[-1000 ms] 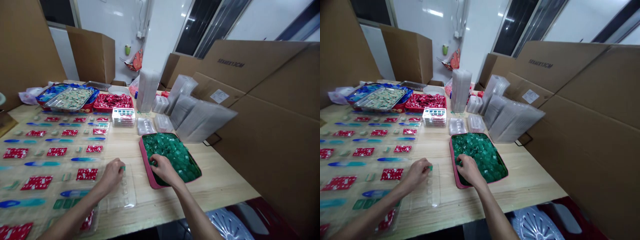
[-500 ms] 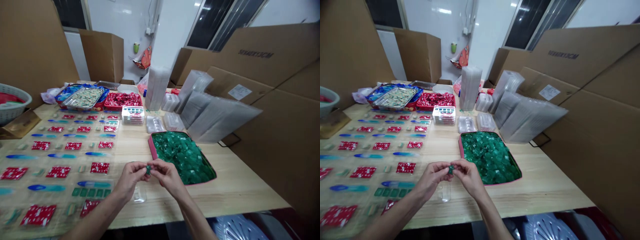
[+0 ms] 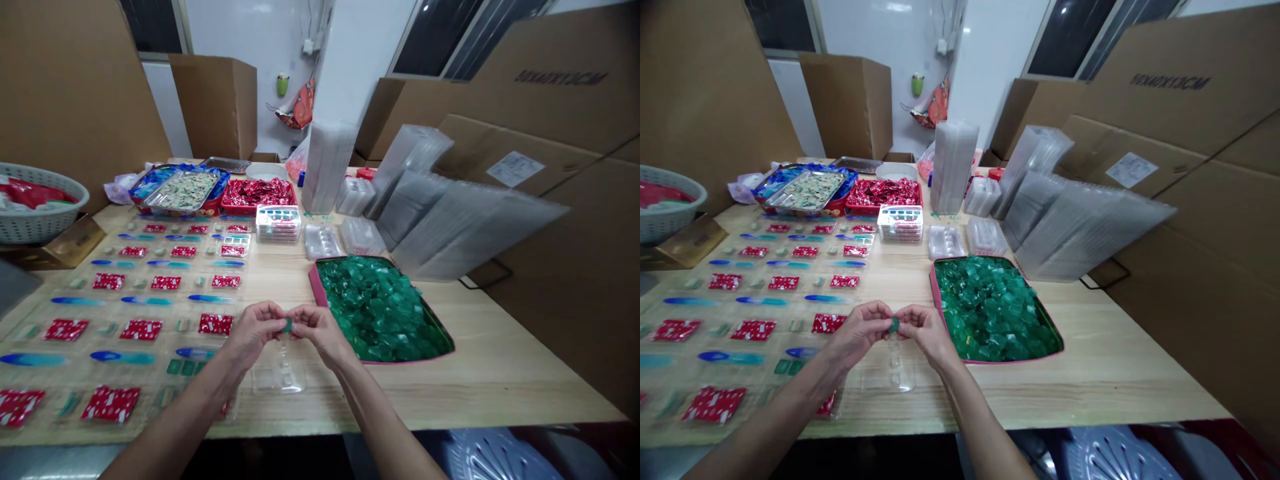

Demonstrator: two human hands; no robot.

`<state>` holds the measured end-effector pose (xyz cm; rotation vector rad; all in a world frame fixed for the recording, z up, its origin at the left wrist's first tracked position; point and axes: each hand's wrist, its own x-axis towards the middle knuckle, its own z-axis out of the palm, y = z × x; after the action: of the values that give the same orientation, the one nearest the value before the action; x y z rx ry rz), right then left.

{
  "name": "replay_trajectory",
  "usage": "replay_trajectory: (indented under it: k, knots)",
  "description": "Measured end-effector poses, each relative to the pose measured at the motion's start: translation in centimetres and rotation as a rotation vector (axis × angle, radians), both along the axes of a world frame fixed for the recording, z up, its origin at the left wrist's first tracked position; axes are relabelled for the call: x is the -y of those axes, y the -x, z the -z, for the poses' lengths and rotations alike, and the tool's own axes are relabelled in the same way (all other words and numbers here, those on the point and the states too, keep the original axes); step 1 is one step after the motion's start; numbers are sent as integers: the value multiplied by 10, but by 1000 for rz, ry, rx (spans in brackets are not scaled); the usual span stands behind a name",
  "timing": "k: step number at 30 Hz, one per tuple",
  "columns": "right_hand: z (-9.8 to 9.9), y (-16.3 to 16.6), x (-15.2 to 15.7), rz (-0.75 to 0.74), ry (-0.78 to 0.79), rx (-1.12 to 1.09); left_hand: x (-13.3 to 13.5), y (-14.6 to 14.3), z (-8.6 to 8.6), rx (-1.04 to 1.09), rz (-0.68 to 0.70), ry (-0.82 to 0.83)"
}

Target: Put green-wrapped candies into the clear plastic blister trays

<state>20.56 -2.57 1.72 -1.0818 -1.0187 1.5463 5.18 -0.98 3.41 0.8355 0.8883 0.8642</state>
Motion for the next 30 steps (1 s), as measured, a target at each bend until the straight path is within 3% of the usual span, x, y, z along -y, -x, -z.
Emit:
replay_trajectory:
  k: [6,9,15,19,22,26,28,30]
  knots:
    - [37,4,-1,37,-110,350,-3,1,33,-325,-55,-101]
    - [39,6,2,69,-176,635,-6,-1,47,-458,-62,-152]
    - [26,10,7,-8,-305,996,-9,-6,55,-737,-34,-309]
    - [24,13,10,-10,-332,1057,-3,-7,48,-866,-16,-440]
    - [11,11,19,31,-393,1005,2,-8,41,-899,33,-532]
    - [-18,-18,29,125,-501,968,3,-8,37,-1045,163,-675]
    - [-26,-44,29,165,-467,1099,2,-8,38,-1132,214,-719]
    - [-24,-70,24,115,-372,1272,2,-8,39,-1163,214,-710]
